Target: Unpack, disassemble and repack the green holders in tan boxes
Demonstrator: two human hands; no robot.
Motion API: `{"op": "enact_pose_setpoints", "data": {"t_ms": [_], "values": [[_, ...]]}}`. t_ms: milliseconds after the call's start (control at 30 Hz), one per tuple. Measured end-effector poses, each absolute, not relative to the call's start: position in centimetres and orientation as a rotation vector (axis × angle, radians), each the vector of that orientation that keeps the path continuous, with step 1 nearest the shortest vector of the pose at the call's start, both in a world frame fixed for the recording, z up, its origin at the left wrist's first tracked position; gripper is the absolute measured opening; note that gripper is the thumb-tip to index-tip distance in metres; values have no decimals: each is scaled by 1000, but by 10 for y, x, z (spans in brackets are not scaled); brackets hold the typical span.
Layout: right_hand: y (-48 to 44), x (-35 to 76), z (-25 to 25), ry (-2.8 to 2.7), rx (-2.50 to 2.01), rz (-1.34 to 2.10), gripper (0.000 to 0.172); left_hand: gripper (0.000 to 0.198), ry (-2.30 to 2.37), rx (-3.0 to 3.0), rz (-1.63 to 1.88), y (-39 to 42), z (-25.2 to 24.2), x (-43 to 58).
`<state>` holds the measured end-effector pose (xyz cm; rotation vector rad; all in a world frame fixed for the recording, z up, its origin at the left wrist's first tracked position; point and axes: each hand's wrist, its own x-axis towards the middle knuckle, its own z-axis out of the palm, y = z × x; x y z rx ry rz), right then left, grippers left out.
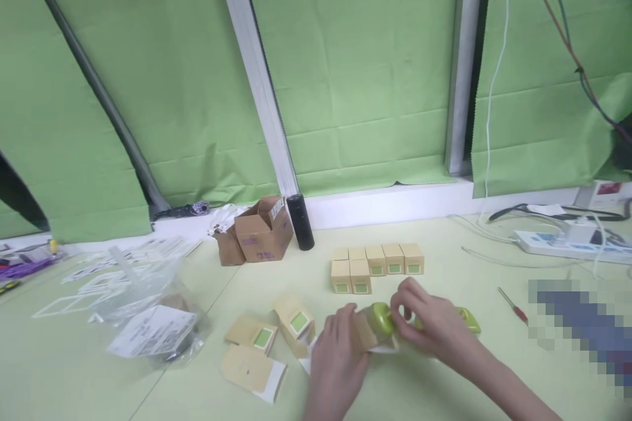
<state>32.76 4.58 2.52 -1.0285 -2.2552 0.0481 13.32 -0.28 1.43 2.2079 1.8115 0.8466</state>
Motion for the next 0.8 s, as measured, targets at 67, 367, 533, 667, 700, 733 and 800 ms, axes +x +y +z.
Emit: {"op": "enact_pose_setpoints", "data": {"t_ms": [67,367,533,667,700,733,800], "values": [[48,336,30,-2186,-1111,194,9,48,1918,2000,922,-2,19,118],[48,319,1,-2389,-1195,4,34,53,1378,822,1496,12,34,119],[46,292,15,-2352,-641,-308,48,48,1127,659,1373,20,29,133],[65,278,27,-2306,-464,-519,34,37,978,559,1329,33,34,123],[72,275,27,-2302,-447,-543,34,35,976,561,1353,37,37,119],[78,272,27,-2297,-442,-555,34,33,987,575,1378,41,41,115],[90,265,23,-2296,-460,-544,34,33,1043,634,1415,48,49,108]]}}
